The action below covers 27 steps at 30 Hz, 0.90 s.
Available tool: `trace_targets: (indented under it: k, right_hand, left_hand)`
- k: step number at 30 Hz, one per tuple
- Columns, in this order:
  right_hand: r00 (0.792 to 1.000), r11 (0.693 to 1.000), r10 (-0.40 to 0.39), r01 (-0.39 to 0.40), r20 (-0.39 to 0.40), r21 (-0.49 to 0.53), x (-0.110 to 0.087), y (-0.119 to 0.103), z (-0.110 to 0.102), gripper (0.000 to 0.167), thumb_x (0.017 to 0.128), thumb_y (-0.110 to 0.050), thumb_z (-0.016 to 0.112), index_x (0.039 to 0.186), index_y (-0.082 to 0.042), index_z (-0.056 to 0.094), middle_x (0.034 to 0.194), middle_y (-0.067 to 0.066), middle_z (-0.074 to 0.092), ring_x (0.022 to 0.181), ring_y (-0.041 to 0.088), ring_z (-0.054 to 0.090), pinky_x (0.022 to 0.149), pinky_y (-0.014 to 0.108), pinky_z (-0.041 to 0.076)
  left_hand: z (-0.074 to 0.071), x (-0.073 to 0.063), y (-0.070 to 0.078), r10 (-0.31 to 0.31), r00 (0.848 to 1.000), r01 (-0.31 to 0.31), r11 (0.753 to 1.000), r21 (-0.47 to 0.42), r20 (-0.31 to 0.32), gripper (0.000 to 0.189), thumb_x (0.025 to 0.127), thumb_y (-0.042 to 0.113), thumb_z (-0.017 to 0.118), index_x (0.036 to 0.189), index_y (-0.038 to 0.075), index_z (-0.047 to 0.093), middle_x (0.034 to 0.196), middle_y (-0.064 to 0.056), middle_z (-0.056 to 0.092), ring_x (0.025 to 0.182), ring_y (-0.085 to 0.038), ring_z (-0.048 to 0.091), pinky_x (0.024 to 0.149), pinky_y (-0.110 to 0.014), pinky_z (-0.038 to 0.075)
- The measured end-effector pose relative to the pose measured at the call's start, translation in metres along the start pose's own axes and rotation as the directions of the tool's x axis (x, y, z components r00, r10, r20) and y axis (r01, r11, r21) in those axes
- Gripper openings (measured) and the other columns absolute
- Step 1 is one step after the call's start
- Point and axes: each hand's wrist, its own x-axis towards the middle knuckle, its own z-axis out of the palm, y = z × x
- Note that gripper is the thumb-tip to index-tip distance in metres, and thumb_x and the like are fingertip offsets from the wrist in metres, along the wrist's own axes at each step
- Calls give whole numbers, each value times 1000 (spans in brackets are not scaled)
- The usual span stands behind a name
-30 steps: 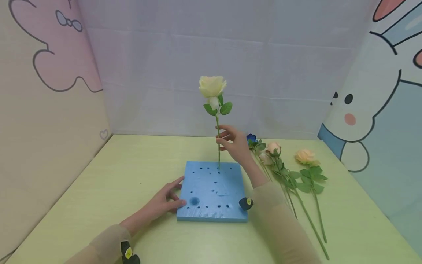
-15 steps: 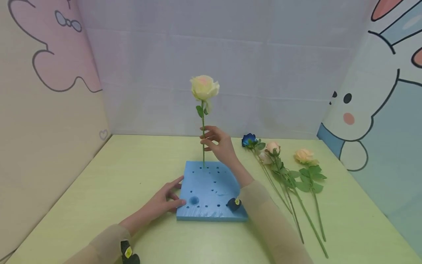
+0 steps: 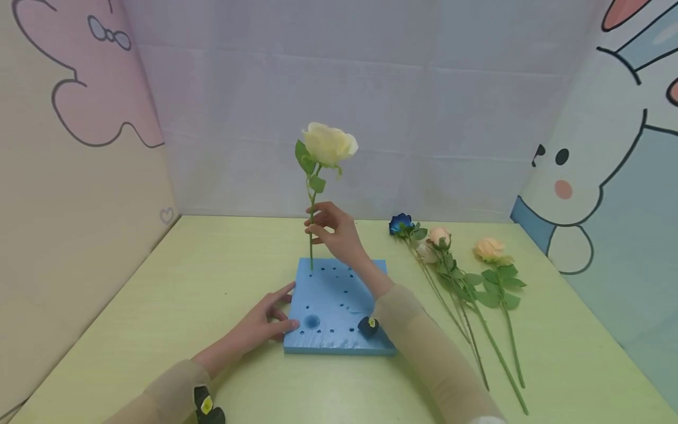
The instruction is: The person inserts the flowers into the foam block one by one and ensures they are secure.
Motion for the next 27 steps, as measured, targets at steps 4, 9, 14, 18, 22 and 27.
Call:
trace_targets:
  k: [4, 9, 14, 18, 22, 27]
  right_hand:
    - [1000, 999, 5, -5, 16, -36, 1, 1, 4, 25, 94, 1, 60, 118, -6, 59, 102, 28, 68, 91, 35, 71, 70, 40, 63]
    - [999, 996, 27, -23, 37, -84, 1, -2, 6, 23, 95, 0, 60, 116, -9, 59, 100, 22, 70, 88, 26, 72, 68, 32, 62]
    - [998, 995, 43, -39, 40, -96, 1, -2, 8, 21, 95, -1, 59, 116, -8, 59, 99, 20, 70, 90, 31, 71, 68, 31, 62]
    - [997, 993, 49, -43, 52, -109, 2, -1, 8, 20, 96, -3, 60, 115, -8, 58, 97, 19, 70, 91, 38, 70, 67, 30, 62]
    - [997, 991, 53, -45, 60, -126, 2, 0, 8, 20, 96, -3, 60, 115, -10, 58, 96, 17, 70, 89, 37, 70, 67, 30, 62]
    - [995, 989, 75, -65, 70, -134, 2, 2, 8, 20, 96, -4, 61, 114, -11, 59, 97, 17, 71, 89, 33, 70, 67, 31, 62]
  left_hand:
    - [0, 0, 1, -2, 1000, 2, 1000, -2, -1, 86, 84, 32, 78, 156, 30, 29, 149, -12, 44, 95, -16, 60, 72, -26, 59]
    - [0, -1, 3, -8, 1000, 8, 1000, -1, -4, 86, 84, 32, 79, 156, 30, 30, 148, -12, 44, 94, -15, 59, 72, -26, 59]
    - [0, -2, 5, 2, 1000, -2, 1000, -5, 5, 86, 85, 31, 78, 156, 26, 30, 149, -15, 43, 94, -16, 60, 71, -27, 59]
    - [0, -2, 5, -2, 1000, 2, 1000, -6, 2, 87, 84, 32, 78, 156, 27, 30, 149, -14, 44, 94, -16, 60, 71, -26, 59]
    - [0, -1, 3, 3, 1000, -3, 1000, -6, 0, 87, 84, 32, 78, 156, 28, 30, 149, -14, 44, 94, -16, 60, 71, -26, 59]
    - [1, -1, 3, -2, 1000, 2, 1000, 0, -7, 86, 84, 32, 78, 156, 29, 30, 149, -14, 44, 94, -16, 60, 71, -26, 59]
